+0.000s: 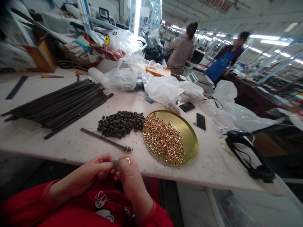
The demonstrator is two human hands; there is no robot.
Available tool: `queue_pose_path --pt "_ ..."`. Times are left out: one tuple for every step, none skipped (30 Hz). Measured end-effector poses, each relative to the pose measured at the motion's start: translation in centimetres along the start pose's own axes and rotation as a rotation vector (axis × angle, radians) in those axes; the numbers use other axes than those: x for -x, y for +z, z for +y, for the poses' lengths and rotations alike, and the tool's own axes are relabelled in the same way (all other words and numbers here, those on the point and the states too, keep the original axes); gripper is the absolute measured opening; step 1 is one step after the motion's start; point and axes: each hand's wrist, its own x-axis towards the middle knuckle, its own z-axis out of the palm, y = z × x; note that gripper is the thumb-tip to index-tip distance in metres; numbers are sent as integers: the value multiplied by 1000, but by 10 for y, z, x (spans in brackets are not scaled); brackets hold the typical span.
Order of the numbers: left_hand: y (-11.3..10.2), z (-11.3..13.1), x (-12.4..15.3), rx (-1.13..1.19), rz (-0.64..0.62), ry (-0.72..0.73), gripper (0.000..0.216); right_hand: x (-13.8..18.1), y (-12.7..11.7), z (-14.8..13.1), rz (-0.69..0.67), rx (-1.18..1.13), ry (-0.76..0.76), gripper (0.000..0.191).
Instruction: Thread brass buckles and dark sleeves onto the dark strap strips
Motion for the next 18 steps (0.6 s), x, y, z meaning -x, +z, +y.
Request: queue_pose_path --pt "-1 -1 -1 -26 36 2 21 -1 0 0 39 80 -43 20" --pt "-2 -2 -2 -54 73 0 24 -1 -1 0 81 168 -88 20" --pt "-2 -2 -2 -72 105 0 27 -2 -1 0 112 236 -118 20" --pt "-2 -2 -2 -74 126 2 28 -3 -1 -1 126 261 -124 21" --pt "-1 -2 -2 -59 130 6 27 -3 -1 -1 120 236 -103 21" --pt "0 -2 -2 -29 115 10 26 -3 0 0 96 173 -65 21" --pt "1 -2 -2 8 82 12 24 -4 0 0 62 96 -22 21" --pt "1 -1 -1 42 44 11 21 -4 0 0 34 34 10 21" --pt "2 -1 -1 61 11 9 20 -5 0 0 20 10 21 21" --pt "2 0 -1 60 -2 5 21 -5 -1 0 23 37 14 21" --pt "1 0 -1 36 10 8 23 -5 -2 0 44 114 -14 20" --pt "0 -1 -2 -7 41 18 25 -5 -3 0 76 236 -61 19" --pt "-2 -1 -2 -61 74 27 28 -4 -5 -1 113 392 -125 17" --pt "-3 -2 -3 -108 95 33 31 -2 -6 -2 141 564 -199 15" --pt "-5 -3 -4 -143 99 33 33 -1 -8 -3 155 728 -273 12" --pt "-6 -4 -4 -166 88 28 35 1 -9 -4 154 864 -339 9" --pt "-7 -5 -4 -185 67 22 35 4 -10 -5 142 962 -390 7" --pt "-8 -5 -5 -201 47 17 34 6 -10 -5 127 1021 -419 6"
